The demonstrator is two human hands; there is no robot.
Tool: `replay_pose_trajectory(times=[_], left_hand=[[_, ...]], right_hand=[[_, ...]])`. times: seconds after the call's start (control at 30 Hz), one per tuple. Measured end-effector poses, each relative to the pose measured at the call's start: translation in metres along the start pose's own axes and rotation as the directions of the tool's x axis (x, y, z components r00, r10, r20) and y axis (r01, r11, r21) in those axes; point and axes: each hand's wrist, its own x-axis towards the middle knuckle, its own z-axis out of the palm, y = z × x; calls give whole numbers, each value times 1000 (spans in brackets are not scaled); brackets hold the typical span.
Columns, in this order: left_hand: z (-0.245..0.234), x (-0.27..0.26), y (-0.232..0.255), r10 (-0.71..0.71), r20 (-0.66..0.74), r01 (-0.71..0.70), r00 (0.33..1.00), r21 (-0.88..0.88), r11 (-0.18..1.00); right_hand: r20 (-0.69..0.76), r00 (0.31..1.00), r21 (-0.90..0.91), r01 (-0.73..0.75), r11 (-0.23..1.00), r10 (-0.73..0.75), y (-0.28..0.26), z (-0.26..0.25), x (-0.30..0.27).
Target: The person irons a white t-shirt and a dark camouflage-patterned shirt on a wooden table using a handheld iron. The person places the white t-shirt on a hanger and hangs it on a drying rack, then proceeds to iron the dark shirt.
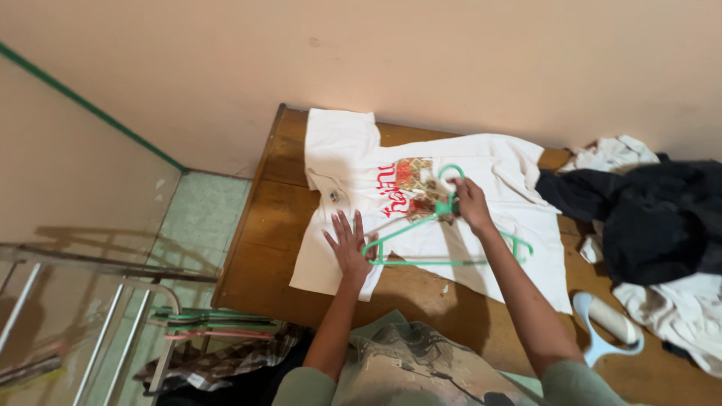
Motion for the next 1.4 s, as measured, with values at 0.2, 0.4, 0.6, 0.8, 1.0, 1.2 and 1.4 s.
replay_pose_trajectory(times=[0.2, 0.4, 0.6, 0.8, 1.0, 1.2, 1.4], left_hand=[[11, -20, -6, -77, -191, 75, 979, -18, 997], [14, -30, -9, -132, -192, 123, 972, -62, 991], [2, -29, -5, -101, -197, 88, 975, -73, 993], [-24, -11, -8, -81, 76, 80, 994, 22, 997], [-27, -2, -21, -42, 256, 15, 966, 108, 994], [6, 13, -44, 178, -74, -168, 981, 126, 978], [0, 39, -71, 257, 88, -264, 962, 85, 961]], right_hand=[[278, 945, -186, 229, 955, -173, -31, 90, 75], [414, 883, -288, 358, 888, -222, -29, 150, 103], [322, 906, -599, 421, 681, -276, -5, 141, 99], [292, 955, -776, 269, 571, -53, 18, 135, 116], [180, 982, -793, 112, 599, 55, 29, 117, 95], [79, 995, -763, 100, 638, -61, 41, 100, 73], [-51, 998, -682, -16, 731, -26, 54, 90, 40]])
